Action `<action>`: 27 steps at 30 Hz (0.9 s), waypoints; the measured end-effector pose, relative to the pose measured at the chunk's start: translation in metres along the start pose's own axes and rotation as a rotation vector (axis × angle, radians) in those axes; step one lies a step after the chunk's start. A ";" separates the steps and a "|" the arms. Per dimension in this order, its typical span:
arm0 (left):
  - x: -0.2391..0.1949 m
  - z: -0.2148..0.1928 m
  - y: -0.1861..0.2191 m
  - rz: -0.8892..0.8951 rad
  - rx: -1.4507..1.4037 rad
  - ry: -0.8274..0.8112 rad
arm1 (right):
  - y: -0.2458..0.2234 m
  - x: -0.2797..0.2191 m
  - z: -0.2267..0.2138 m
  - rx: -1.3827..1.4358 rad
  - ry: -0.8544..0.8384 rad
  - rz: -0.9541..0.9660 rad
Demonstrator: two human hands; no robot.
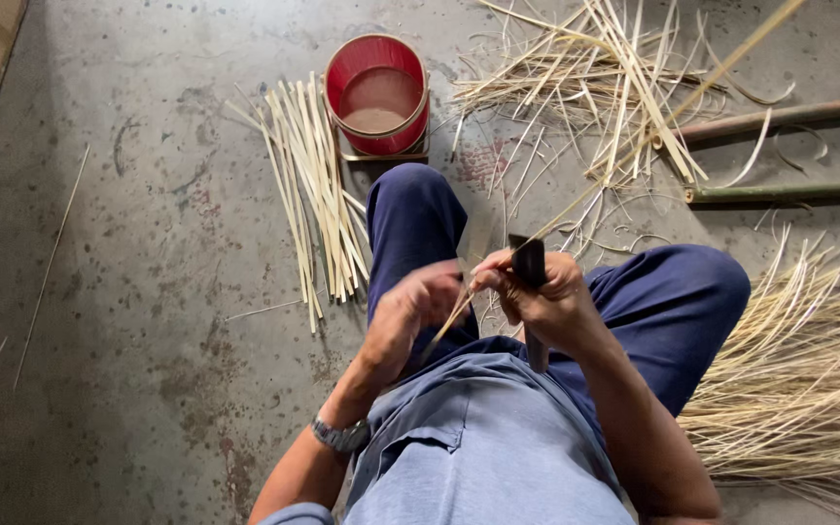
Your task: The person sits on a low stool and uses a knife to split and shave bamboo strips into thin strands. They repeatedly pick up strips, split them lengthwise, and shave them down, placing finished pieces aside.
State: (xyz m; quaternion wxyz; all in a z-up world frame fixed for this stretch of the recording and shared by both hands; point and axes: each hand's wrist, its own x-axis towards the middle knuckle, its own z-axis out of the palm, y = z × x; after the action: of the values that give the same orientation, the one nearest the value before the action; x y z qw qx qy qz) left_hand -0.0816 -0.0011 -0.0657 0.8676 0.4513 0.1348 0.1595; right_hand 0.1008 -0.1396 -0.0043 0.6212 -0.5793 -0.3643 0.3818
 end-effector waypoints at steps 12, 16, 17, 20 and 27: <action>0.008 0.008 -0.024 -0.101 -0.371 0.116 | -0.010 0.001 -0.025 0.062 0.090 -0.210; 0.025 0.019 -0.020 -0.062 -0.435 0.286 | -0.008 -0.013 -0.029 0.185 0.158 -0.317; 0.029 0.023 -0.018 -0.043 -0.442 0.308 | -0.006 -0.012 -0.030 0.187 0.149 -0.310; 0.036 0.040 -0.018 0.080 -0.195 0.189 | 0.000 -0.008 -0.026 0.133 0.108 -0.275; 0.036 0.055 -0.018 0.151 0.163 0.191 | 0.004 -0.010 -0.025 0.048 0.087 -0.074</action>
State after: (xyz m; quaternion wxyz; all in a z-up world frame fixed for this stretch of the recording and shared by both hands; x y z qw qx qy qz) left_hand -0.0252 -0.0375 -0.0530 0.7968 0.5118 0.1952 0.2551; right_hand 0.1189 -0.1595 -0.0095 0.6637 -0.5665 -0.3490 0.3416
